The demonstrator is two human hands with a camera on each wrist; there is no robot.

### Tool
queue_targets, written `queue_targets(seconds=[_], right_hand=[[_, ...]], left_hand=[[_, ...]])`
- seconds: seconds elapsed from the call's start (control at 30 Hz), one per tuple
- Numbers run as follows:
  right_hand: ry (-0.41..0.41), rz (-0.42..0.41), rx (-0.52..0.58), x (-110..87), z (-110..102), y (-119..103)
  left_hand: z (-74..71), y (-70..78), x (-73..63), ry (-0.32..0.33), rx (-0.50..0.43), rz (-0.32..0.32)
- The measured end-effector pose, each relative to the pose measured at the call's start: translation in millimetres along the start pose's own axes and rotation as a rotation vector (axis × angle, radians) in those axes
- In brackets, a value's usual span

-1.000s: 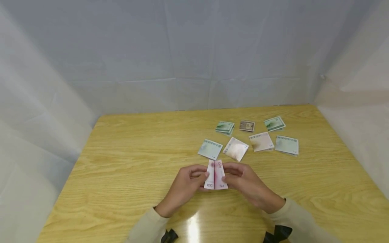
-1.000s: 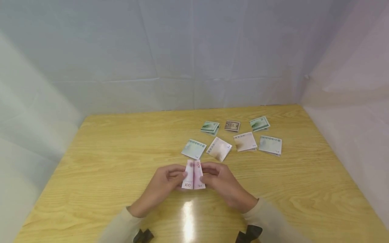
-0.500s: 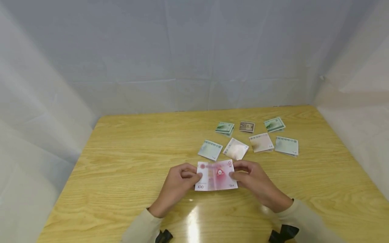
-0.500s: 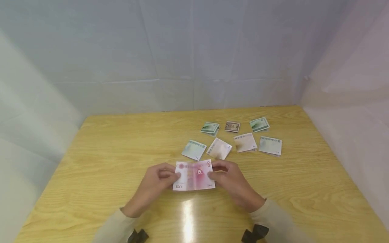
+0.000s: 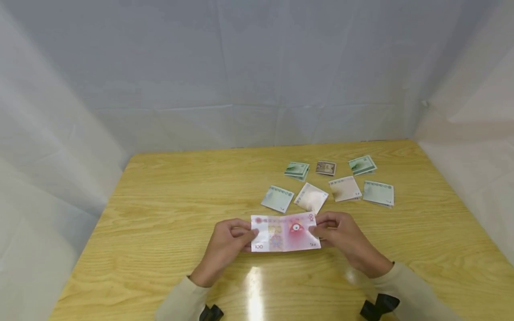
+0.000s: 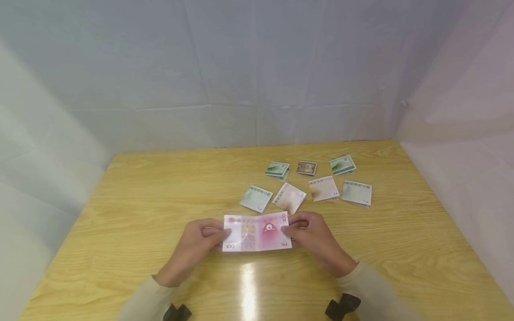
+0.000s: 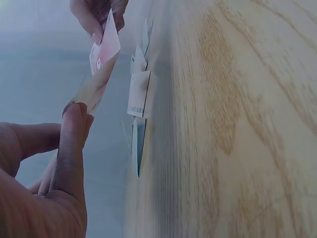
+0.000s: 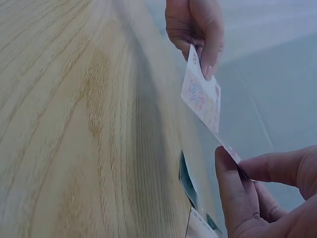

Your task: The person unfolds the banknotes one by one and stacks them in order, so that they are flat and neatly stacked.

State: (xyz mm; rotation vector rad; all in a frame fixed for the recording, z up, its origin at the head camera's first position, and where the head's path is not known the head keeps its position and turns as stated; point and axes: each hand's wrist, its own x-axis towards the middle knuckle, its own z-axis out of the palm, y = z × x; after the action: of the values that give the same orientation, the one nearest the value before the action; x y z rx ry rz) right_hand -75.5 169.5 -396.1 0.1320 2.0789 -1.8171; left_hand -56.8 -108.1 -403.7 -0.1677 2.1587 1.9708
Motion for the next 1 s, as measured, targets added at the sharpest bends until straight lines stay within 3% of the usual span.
queue_targets(seconds=[0.13, 0.37, 0.63, 0.73, 1.0], right_hand=[[0.012, 0.010, -0.011, 2.5, -2.5, 2.6], [0.019, 0.030, -0.026, 7.5, -5.5, 8.2], [0.000, 0.015, -0.093, 11.0, -8.0, 14.4], [-0.005, 0.003, -0.153, 12.9, -9.5, 18.8], [-0.013, -0.046, -0.364, 18.5, -6.6, 30.0]], left_hand=[[-2.9, -3.9, 3.1, -0.004, 0.007, -0.024], [-7.2, -7.4, 7.2, -0.069, 0.016, -0.046], [-9.1, -9.3, 11.7, -0.099, 0.113, -0.037], [-10.0, -9.8, 12.8, -0.111, 0.187, -0.033], [-4.4, -9.1, 15.9, -0.130, 0.508, 0.007]])
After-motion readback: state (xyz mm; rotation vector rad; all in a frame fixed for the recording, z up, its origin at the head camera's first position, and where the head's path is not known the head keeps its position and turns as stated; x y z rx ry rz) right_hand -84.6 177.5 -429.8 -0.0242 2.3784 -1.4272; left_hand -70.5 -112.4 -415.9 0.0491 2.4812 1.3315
